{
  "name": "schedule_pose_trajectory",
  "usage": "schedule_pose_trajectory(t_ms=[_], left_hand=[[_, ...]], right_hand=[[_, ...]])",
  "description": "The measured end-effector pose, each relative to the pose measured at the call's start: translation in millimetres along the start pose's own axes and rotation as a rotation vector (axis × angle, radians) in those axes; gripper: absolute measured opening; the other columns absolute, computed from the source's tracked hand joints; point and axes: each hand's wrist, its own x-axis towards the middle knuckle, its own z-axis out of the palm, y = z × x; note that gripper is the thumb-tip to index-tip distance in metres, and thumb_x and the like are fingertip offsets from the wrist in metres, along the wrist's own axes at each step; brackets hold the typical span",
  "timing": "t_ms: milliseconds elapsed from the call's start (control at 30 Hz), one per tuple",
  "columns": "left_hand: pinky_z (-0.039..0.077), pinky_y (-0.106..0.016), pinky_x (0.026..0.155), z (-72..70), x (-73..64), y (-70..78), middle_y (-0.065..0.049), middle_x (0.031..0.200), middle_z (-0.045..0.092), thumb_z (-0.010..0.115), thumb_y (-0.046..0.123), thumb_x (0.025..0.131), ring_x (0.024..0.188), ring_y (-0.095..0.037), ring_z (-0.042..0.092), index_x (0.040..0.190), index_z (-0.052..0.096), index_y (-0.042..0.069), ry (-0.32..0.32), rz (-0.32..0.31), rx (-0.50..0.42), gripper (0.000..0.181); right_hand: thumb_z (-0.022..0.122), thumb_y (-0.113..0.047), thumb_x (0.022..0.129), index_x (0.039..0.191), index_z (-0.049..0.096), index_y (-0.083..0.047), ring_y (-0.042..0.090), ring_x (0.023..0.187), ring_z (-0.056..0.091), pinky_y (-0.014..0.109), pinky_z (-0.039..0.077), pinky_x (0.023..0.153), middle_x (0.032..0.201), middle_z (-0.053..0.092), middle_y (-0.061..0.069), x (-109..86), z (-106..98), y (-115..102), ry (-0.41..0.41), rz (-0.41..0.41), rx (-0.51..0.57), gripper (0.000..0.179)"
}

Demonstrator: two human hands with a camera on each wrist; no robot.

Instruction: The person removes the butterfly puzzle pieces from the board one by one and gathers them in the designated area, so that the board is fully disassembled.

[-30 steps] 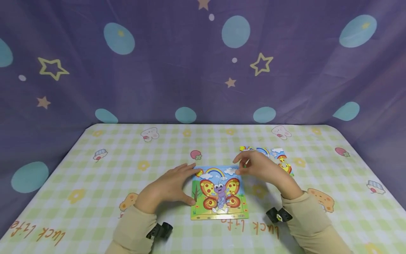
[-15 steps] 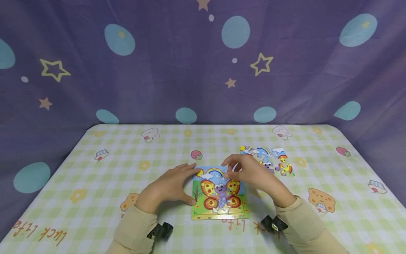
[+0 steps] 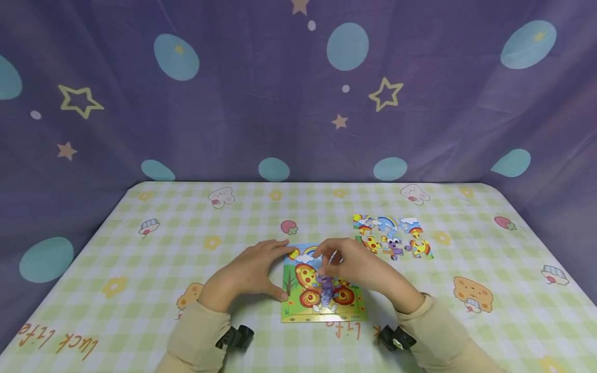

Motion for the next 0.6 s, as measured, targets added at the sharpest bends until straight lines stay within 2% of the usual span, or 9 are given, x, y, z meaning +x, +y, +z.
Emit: schedule_pose_trajectory(t_ms=[300, 600], left_hand=[[0.022, -0.056, 0.117, -0.2, 0.4, -1.5, -0.008, 0.157, 0.036, 0.090, 0.043, 0.067, 0.145, -0.033, 0.028, 0.149, 0.046, 0.015, 0.002, -0.002, -0.003, 0.097], [0.023, -0.056, 0.117, 0.7, 0.9, -2.6, -0.008, 0.157, 0.036, 0.090, 0.043, 0.068, 0.145, -0.033, 0.028, 0.149, 0.046, 0.016, -0.007, -0.006, 0.007, 0.096]], right_hand=[[0.068, 0.002, 0.088, 0.107, 0.069, -0.003, 0.010, 0.066, 0.056, 0.023, 0.045, 0.053, 0.082, 0.062, -0.002, -0.2, 9.0, -6.9, -0.056, -0.045, 0.004, 0.019], [0.070, 0.000, 0.089, 0.110, 0.067, -0.004, 0.008, 0.064, 0.055, 0.024, 0.046, 0.059, 0.081, 0.060, -0.003, -2.2, 18.3, -15.0, -0.152, -0.023, -0.054, 0.021]])
